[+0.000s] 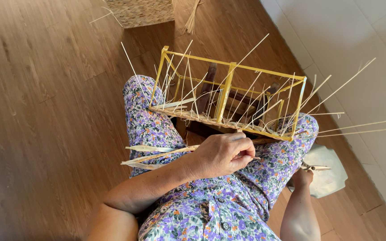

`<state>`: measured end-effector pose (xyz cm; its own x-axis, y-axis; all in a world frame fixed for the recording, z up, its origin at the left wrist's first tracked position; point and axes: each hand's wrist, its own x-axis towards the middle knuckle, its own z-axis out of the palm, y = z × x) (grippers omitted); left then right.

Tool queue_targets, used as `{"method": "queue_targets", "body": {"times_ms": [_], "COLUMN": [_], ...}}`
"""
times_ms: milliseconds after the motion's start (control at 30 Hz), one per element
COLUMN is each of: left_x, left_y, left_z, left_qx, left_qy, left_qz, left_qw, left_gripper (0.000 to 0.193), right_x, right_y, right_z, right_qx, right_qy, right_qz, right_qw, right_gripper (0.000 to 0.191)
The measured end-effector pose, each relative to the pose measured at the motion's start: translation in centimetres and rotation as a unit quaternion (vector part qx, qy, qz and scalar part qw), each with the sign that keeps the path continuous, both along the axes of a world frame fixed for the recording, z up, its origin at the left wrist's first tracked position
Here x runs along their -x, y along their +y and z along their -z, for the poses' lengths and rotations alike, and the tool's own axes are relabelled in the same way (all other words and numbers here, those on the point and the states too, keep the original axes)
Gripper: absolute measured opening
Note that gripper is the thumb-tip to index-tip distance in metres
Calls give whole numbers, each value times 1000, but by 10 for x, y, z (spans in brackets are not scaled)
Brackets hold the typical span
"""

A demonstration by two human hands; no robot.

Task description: The person sits on the floor and weaves thin bamboo strips into a yellow metal basket frame. They interlace the strips through the vertical supports, occasionally using a wooden tool to press the weave tight and scissors to trim excess material.

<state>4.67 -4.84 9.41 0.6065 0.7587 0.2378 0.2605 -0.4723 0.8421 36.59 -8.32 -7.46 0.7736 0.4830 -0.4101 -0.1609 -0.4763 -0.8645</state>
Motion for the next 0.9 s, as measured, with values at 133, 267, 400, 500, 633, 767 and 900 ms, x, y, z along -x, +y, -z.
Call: {"method": "queue_targets", "body": {"times_ms": [133, 267, 400, 500, 633, 767, 900], "left_x": [0, 3, -1, -5, -1, 15, 36], "left_y": [2, 9, 12, 5, -4, -7, -13], "left_z": [-1, -3, -7, -10, -12, -10, 2], "left_qx": [-1, -42, -30, -65, -112, -35, 69], "left_qy": [-9, -6, -18, -59, -112, -142, -30], "left_qz": [11, -2, 0, -12, -43, -40, -26], "left_qw": [1000, 999, 999, 996, 986, 988, 997], "left_gripper": [9, 13, 15, 15, 13, 24, 27], "right_x": [-10, -1, 56, 102, 135, 139, 127], "right_y": [-3, -24, -60, -77, -61, -40, -30], "right_z": [-5, -25, -58, -74, -74, -77, -94], "right_qx": [-101, -326, -403, -298, -336, -396, -417], "right_qy": [-35, -160, -171, -30, -16, 49, 169], "right_qz": [75, 49, -115, -345, -417, -357, -273], "right_qw": [991, 930, 892, 890, 845, 845, 851], "right_gripper": [25, 8, 24, 30, 18, 17, 20]}}
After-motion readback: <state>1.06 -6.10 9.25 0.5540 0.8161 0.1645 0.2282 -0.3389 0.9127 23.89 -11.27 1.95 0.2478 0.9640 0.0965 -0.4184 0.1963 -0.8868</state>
